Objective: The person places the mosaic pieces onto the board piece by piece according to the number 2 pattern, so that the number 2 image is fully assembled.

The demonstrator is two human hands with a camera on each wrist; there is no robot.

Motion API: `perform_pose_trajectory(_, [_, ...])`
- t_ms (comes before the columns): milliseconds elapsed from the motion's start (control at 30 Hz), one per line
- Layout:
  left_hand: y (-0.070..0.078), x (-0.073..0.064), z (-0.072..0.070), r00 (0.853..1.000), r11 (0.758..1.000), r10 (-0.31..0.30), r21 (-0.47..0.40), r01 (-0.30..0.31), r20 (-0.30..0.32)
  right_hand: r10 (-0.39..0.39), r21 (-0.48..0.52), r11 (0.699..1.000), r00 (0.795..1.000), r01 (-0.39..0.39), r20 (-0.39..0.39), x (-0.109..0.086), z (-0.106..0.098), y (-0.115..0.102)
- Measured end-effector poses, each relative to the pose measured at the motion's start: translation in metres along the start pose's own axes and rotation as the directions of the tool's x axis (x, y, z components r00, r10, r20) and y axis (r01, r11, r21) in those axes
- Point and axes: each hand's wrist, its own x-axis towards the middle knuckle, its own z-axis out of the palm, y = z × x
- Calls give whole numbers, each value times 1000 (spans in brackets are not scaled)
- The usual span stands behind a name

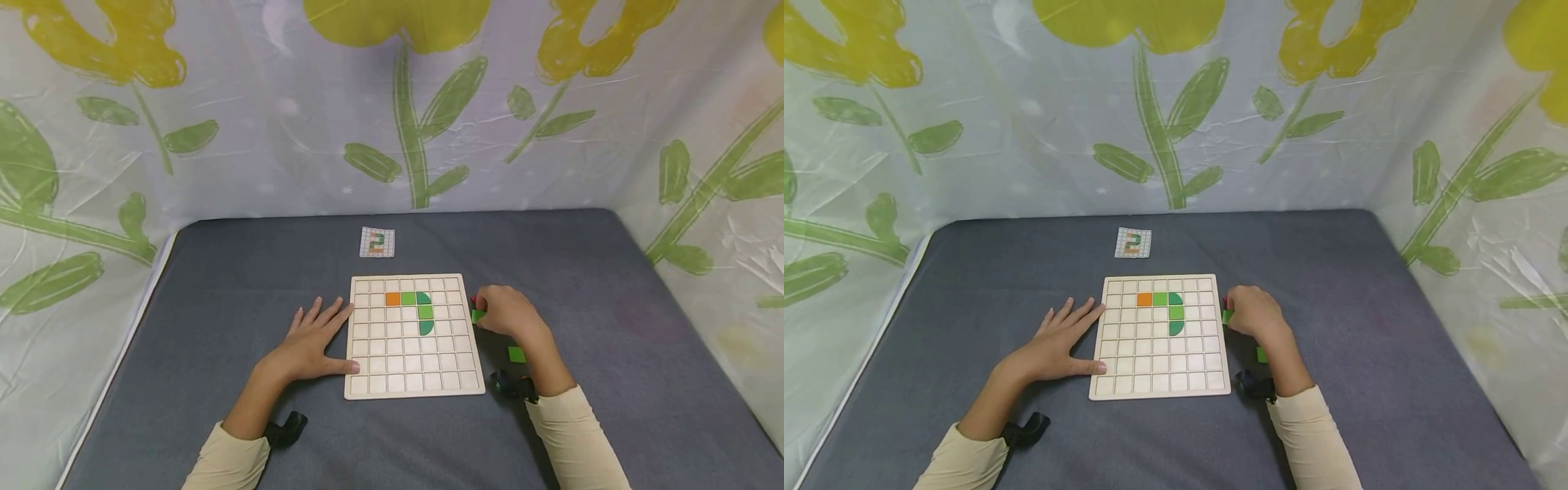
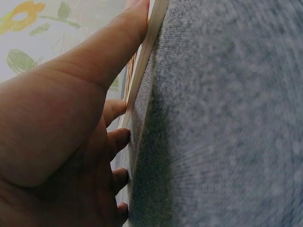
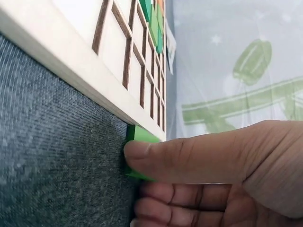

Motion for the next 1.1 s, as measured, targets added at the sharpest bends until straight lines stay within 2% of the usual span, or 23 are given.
perform_pose_trajectory(133, [1, -1, 0, 1000, 1000, 1, -6, -1, 2, -51, 99, 994, 998, 55, -40, 2, 0, 7])
perform_pose_trajectory(233, [2, -1, 0, 1000, 1000, 4, -13, -4, -1, -64, 212, 974, 996, 77, -70, 4, -1, 13])
perform_pose_trajectory(400, [1, 0, 0, 1000, 1000, 5, -11, -5, -6, -17, 389, 921, 999, 35, -50, 4, -4, 23])
perform_pose_trajectory(600, [1, 0, -1, 1000, 1000, 6, -6, -6, 3, 9, 510, 860, 1000, -2, -11, 6, -4, 28])
perform_pose_trajectory(700, [1, 0, -2, 1000, 1000, 6, -5, -6, 1, 10, 571, 821, 1000, -8, 0, 8, -1, 28])
perform_pose_trajectory(800, [1, 0, -2, 1000, 1000, 8, -3, -8, -3, 3, 642, 766, 1000, -10, 12, 11, 3, 25])
perform_pose_trajectory(933, [0, 0, -1, 1000, 1000, 12, -3, -12, -9, -5, 699, 715, 1000, -13, 24, 15, 8, 19])
perform_pose_trajectory(1067, [0, -1, 0, 1000, 1000, 13, -7, -13, -6, -31, 726, 688, 999, -7, 39, 17, 12, 10])
perform_pose_trajectory(1100, [0, -1, 0, 1000, 1000, 13, -8, -13, -5, -34, 725, 688, 998, -9, 45, 17, 14, 8])
